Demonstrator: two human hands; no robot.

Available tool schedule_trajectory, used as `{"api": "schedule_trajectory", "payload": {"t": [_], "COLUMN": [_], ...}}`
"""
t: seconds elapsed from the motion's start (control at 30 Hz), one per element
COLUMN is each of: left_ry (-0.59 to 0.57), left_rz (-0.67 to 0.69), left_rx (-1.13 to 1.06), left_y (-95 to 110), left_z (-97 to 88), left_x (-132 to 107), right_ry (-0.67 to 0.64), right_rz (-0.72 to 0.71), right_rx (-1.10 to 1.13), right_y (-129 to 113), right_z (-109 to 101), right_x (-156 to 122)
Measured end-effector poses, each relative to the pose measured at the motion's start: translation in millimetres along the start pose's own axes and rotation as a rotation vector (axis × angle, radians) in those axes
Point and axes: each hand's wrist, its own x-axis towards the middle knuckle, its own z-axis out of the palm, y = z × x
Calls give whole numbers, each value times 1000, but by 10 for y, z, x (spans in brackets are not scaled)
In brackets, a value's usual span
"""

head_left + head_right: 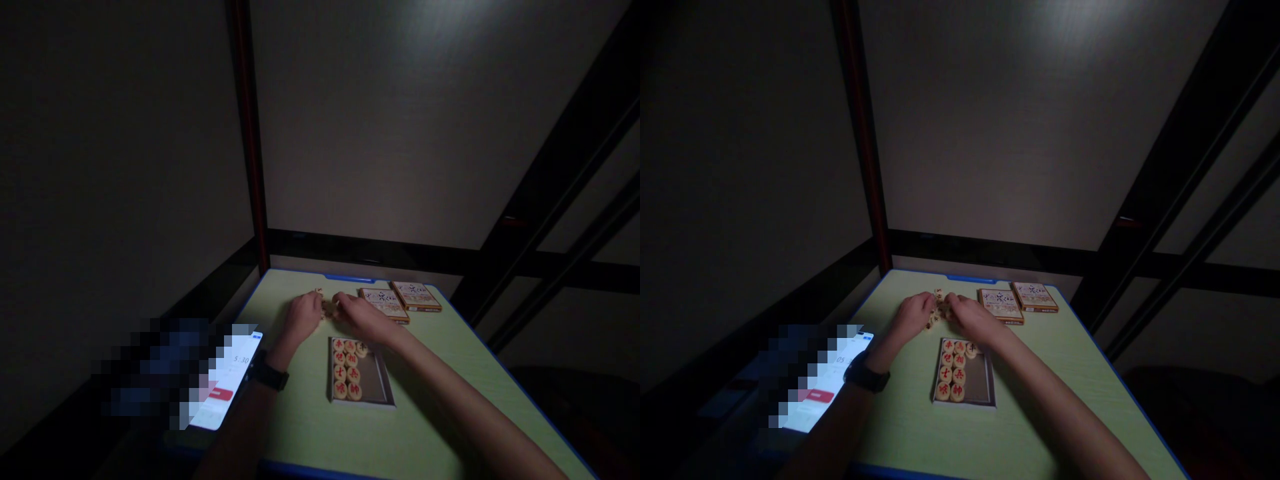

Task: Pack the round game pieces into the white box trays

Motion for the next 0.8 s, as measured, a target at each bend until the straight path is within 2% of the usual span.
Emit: {"api": "schedule_trajectory", "payload": {"t": [0.13,0.23,0.33,0.47,0.7,0.8], "left_ry": [-300,-385,-338,-314,-461,-532], "left_rz": [-46,-28,-59,-26,66,81], "left_rx": [-810,-1085,-1135,-1122,-1110,-1106], "left_y": [174,236,252,245,207,180], "left_z": [235,399,492,503,353,291], "left_x": [-51,-122,-169,-178,-180,-182], "right_ry": [212,302,353,395,414,468], "right_rz": [41,114,157,142,39,22], "right_rx": [143,157,123,68,20,58], "right_y": [114,118,86,63,83,113], "right_z": [24,125,239,315,241,228], "right_x": [-292,-468,-566,-617,-675,-678]}}
